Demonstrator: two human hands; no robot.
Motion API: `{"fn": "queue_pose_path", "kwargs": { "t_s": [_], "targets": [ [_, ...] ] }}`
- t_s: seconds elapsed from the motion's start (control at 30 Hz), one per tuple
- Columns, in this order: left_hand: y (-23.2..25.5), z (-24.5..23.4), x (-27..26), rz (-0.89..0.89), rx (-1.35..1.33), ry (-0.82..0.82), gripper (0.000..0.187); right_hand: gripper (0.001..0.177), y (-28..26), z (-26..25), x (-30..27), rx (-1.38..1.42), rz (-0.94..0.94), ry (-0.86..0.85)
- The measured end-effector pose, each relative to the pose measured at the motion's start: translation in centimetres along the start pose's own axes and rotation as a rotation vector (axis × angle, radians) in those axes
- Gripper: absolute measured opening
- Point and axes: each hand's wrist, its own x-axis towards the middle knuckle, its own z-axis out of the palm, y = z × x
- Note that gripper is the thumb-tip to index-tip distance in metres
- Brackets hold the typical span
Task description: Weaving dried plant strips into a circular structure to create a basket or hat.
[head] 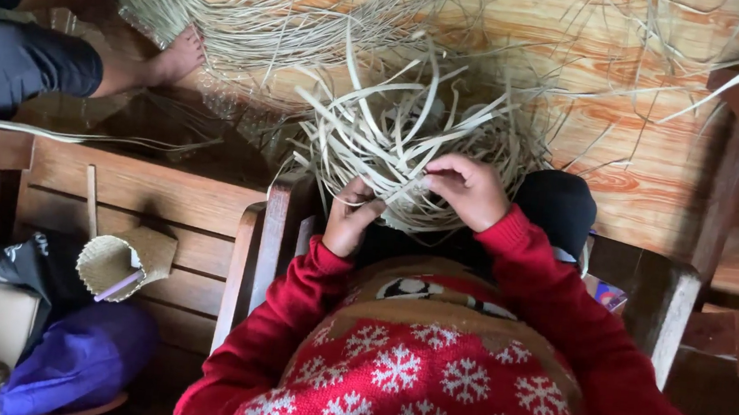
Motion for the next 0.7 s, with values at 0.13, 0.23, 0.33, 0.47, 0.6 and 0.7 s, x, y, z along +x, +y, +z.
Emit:
{"fn": "queue_pose_path", "kwargs": {
  "t_s": [0.13,0.23,0.33,0.47,0.6,0.7],
  "targets": [
    [-2.1,-1.0,-0.1,-0.11,-0.028,-0.064,0.039,0.024,-1.4,0.4,-0.3,0.17,0.172,-0.02],
    [-2.5,-1.0,-0.1,-0.163,-0.002,-0.109,0.041,0.026,-1.5,0.6,-0.2,0.094,0.176,0.004],
    [-0.5,0.0,0.1,-0.191,0.011,-0.127,0.039,0.029,-1.3,0.7,-0.4,0.132,0.21,0.024],
    [1.4,1.3,1.1,-0.189,0.015,-0.146,0.031,0.021,-1.6,1.0,-0.5,0.064,0.115,0.121],
    [3.7,2.8,2.5,-0.163,0.06,-0.19,0.021,0.015,-0.4,0.7,0.4,-0.024,0.002,0.161],
    [2.6,2.9,2.6,-0.18,0.022,-0.164,0.019,0.021,-2.1,0.5,0.9,-0.071,-0.052,0.238]
  ]
}}
